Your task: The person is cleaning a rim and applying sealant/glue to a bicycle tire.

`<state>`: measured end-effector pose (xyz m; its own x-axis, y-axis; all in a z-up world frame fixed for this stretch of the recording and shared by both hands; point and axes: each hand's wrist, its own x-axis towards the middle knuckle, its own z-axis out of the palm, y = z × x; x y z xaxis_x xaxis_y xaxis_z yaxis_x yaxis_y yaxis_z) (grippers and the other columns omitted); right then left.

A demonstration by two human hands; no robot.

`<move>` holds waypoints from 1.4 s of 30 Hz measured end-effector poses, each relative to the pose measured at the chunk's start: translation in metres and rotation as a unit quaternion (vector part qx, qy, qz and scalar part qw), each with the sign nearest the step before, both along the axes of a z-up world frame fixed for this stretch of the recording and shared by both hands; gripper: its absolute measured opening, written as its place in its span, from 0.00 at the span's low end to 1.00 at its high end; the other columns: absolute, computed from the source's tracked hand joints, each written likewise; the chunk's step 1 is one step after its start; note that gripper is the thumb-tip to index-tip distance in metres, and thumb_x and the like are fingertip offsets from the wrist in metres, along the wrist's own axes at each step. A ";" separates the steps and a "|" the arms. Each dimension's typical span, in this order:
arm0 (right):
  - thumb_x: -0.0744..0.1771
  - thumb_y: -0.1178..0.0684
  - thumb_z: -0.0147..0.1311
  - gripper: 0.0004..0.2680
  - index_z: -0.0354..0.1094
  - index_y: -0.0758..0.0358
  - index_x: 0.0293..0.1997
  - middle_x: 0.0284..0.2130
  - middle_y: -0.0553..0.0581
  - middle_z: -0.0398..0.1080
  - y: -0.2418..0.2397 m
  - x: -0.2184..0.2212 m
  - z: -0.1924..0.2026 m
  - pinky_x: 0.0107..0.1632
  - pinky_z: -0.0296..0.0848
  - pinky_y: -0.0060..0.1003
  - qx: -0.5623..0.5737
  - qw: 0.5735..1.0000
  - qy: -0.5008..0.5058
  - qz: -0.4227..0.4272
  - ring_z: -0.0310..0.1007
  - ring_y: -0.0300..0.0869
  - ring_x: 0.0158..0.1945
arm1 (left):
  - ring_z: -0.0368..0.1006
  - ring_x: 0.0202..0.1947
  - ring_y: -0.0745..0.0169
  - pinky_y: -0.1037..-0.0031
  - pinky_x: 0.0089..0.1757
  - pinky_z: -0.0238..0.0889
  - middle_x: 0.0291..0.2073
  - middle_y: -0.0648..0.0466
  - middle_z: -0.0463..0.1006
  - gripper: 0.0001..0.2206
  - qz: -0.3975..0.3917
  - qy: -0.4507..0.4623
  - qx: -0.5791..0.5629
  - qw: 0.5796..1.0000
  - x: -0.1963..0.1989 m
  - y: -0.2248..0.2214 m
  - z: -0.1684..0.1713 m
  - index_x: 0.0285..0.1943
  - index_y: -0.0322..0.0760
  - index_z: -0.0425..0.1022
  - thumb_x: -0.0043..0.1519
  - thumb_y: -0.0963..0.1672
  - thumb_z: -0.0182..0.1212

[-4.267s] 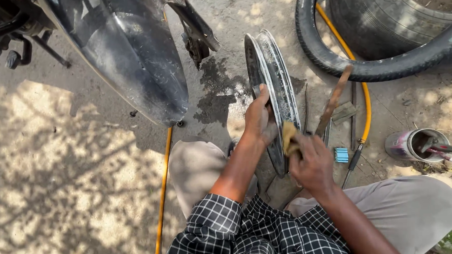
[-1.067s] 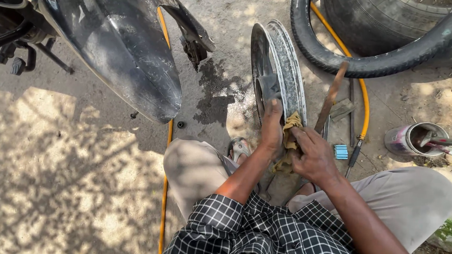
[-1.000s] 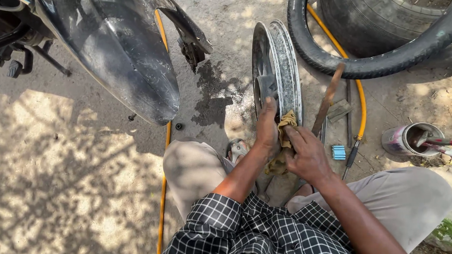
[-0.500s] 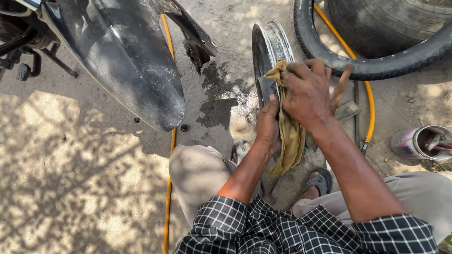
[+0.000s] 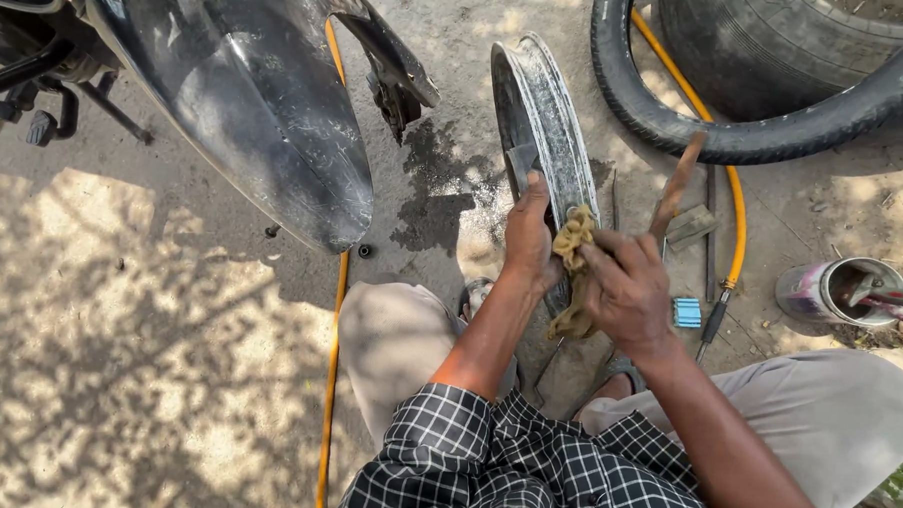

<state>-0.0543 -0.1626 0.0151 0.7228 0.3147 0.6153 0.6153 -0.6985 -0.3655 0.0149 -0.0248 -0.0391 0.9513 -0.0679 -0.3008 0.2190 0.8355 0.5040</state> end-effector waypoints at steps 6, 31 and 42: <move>0.61 0.60 0.61 0.14 0.77 0.72 0.50 0.51 0.62 0.72 0.018 0.009 0.024 0.58 0.66 0.44 -0.195 0.980 -0.050 -0.007 0.66 0.52 0.57 | 0.75 0.33 0.60 0.66 0.35 0.73 0.38 0.48 0.74 0.21 -0.014 0.008 0.000 1.000 0.005 0.015 0.010 0.57 0.32 0.72 0.73 0.55 0.51; 0.60 0.61 0.64 0.07 0.78 0.66 0.39 0.48 0.54 0.74 -0.015 -0.037 -0.041 0.61 0.66 0.55 -0.132 0.985 -0.110 0.023 0.67 0.51 0.55 | 0.79 0.42 0.56 0.61 0.44 0.78 0.46 0.44 0.78 0.23 0.034 0.003 -0.030 0.999 0.019 0.012 0.030 0.61 0.27 0.68 0.71 0.53 0.53; 0.58 0.65 0.60 0.11 0.76 0.67 0.42 0.48 0.56 0.73 -0.018 -0.012 -0.036 0.50 0.76 0.44 -0.054 0.998 -0.015 0.039 0.71 0.54 0.53 | 0.74 0.48 0.55 0.62 0.51 0.70 0.48 0.44 0.77 0.29 0.003 -0.123 0.092 0.988 0.012 -0.004 -0.044 0.61 0.25 0.71 0.74 0.58 0.48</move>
<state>-0.0666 -0.1801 -0.0208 0.6744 0.4353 0.5963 0.6795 -0.6818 -0.2708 0.0271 -0.0290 -0.0828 0.9974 -0.0278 -0.0672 0.0663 0.7259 0.6846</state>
